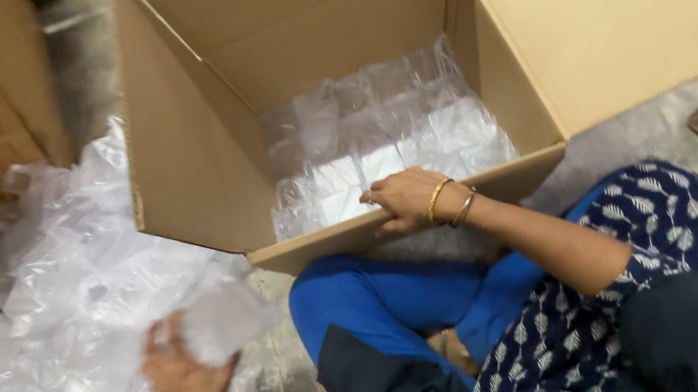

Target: The person sits on the floor and packs plastic-wrapped plastic containers into a cardboard box, arranging them in layers and pressing them into place. They briefly pick up and handle a red utility knife and reposition the box while continuing to fill it.

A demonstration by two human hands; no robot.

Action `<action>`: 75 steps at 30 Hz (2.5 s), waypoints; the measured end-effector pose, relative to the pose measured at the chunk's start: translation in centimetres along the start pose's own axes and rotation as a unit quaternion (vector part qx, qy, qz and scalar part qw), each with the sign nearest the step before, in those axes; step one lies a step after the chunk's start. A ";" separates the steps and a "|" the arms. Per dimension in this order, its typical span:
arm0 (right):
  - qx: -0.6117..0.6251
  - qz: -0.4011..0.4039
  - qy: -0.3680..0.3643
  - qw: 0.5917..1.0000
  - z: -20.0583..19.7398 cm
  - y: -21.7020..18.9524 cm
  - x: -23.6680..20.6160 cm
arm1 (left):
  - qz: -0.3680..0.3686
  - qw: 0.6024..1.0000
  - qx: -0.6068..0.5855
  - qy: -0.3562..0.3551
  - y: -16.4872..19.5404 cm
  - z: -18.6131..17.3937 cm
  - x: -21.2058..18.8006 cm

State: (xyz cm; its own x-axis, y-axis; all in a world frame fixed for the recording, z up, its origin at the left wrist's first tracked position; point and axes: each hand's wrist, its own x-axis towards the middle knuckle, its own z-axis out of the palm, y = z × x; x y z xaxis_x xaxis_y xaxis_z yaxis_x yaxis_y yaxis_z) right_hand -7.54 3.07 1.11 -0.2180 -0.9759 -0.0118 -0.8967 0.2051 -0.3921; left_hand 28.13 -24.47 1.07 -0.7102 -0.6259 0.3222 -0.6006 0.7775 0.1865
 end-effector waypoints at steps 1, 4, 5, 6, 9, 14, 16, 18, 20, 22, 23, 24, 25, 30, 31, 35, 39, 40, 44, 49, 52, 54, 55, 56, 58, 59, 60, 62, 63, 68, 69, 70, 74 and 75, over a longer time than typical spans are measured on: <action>-0.038 -0.002 0.006 0.999 0.2 -0.2 -0.3 | 0.031 0.996 -0.082 0.032 0.8 -2.5 0.0; -0.123 -0.017 0.063 0.990 0.9 -0.9 -1.1 | 0.114 0.951 -0.283 0.054 4.9 -9.5 1.0; -0.135 -0.033 0.106 0.985 1.2 -1.1 -1.5 | 0.133 0.944 -0.299 0.032 6.9 -10.9 1.4; -0.150 -0.050 0.148 0.976 1.5 -1.2 -2.0 | 0.152 0.936 -0.316 0.013 9.2 -11.9 2.0; -0.148 -0.055 0.203 0.966 2.5 -1.6 -3.2 | 0.238 0.920 -0.309 -0.034 16.2 -10.4 6.8; -0.175 -0.077 0.283 0.940 2.8 -1.5 -5.1 | 0.264 0.949 -0.108 -0.135 25.4 -0.1 18.3; -0.160 -0.084 0.329 0.927 2.5 -1.6 -5.3 | 0.212 0.950 -0.036 -0.227 27.6 4.9 21.4; -0.146 -0.082 0.343 0.924 2.2 -1.8 -5.4 | 0.204 0.933 0.036 -0.295 29.1 9.8 22.8; -0.139 -0.084 0.340 0.926 1.9 -1.9 -5.4 | 0.205 0.905 0.107 -0.357 30.5 14.5 22.8; -0.137 -0.084 0.338 0.927 1.7 -1.9 -5.4 | 0.218 0.871 0.122 -0.423 32.5 19.2 21.3; -0.139 -0.084 0.337 0.927 1.7 -1.9 -5.4 | 0.233 0.851 0.109 -0.458 33.3 21.1 20.7; -0.141 -0.083 0.337 0.927 1.6 -1.9 -5.4 | 0.230 0.845 0.082 -0.476 33.5 22.4 20.7; -0.146 -0.082 0.336 0.927 1.6 -1.9 -5.4 | 0.228 0.837 0.056 -0.493 33.6 23.5 20.7; -0.136 -0.079 0.355 0.922 1.5 -2.2 -5.4 | 0.231 0.829 -0.093 -0.501 31.4 24.8 20.9; -0.130 -0.078 0.351 0.924 1.5 -2.2 -5.5 | 0.265 0.814 -0.086 -0.510 31.0 24.8 21.0; -0.140 -0.077 0.333 0.929 1.3 -2.4 -5.5 | 0.291 0.793 -0.084 -0.529 31.3 23.8 21.4; -0.140 -0.080 0.359 0.919 1.4 -2.4 -5.4 | 0.254 0.814 0.007 -0.522 33.6 19.9 20.6; -0.139 -0.082 0.357 0.920 1.4 -2.4 -5.4 | 0.249 0.817 0.049 -0.518 34.4 18.4 20.1; -0.143 -0.086 0.343 0.924 1.5 -2.3 -5.4 | 0.287 0.881 -0.043 -0.373 35.2 11.6 19.6; -0.127 -0.086 0.332 0.931 1.6 -2.3 -5.3 | 0.338 0.858 -0.369 0.118 23.6 4.8 11.5; -0.130 -0.082 0.326 0.933 1.6 -2.5 -5.3 | 0.354 0.862 -0.154 0.329 11.1 2.9 7.6; -0.133 -0.080 0.316 0.936 1.5 -2.6 -5.3 | 0.180 0.905 -0.096 0.374 3.2 2.8 7.1; -0.136 -0.076 0.315 0.936 1.5 -2.7 -5.3 | 0.046 0.929 -0.062 0.363 -0.6 2.3 7.1; -0.140 -0.072 0.315 0.936 1.4 -2.8 -5.3 | -0.085 0.945 -0.029 0.315 -4.0 1.6 7.3; -0.149 -0.068 0.314 0.935 1.3 -3.0 -5.3 | -0.279 0.945 0.031 0.169 -7.5 2.3 5.9; -0.154 -0.067 0.314 0.934 1.3 -3.0 -5.3 | -0.340 0.936 0.052 0.073 -8.1 3.3 4.9; -0.159 -0.066 0.313 0.934 1.2 -3.1 -5.2 | -0.361 0.930 0.061 -0.005 -8.3 4.1 3.9; -0.162 -0.064 0.304 0.937 1.2 -3.2 -5.1 | -0.379 0.912 0.070 -0.138 -8.1 5.8 1.9; -0.165 -0.063 0.297 0.938 1.2 -3.2 -5.1 | -0.378 0.908 0.070 -0.166 -8.1 6.4 1.0; -0.175 -0.061 0.295 0.937 1.5 -3.1 -4.9 | -0.369 0.905 0.055 -0.202 -9.7 8.0 -3.3; -0.174 -0.063 0.294 0.938 1.5 -3.2 -4.7 | -0.369 0.906 0.052 -0.200 -10.3 8.1 -4.2; -0.175 -0.062 0.300 0.936 1.6 -3.2 -4.7 | -0.369 0.906 0.050 -0.200 -10.8 8.1 -5.0; -0.177 -0.051 0.317 0.931 1.8 -3.4 -4.5 | -0.360 0.910 0.046 -0.202 -11.8 8.3 -7.3; -0.179 -0.047 0.315 0.931 1.8 -3.5 -4.5 | -0.352 0.914 0.046 -0.195 -11.8 8.3 -7.6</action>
State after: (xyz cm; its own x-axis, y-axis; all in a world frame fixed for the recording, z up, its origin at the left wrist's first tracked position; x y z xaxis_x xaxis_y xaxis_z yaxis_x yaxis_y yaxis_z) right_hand -2.74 6.64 0.88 -0.2133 -0.7759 0.5937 -0.9695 0.2431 -0.0305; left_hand 37.57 -29.40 -11.29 -0.2017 -0.9573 -0.2070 -0.9751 0.1764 0.1346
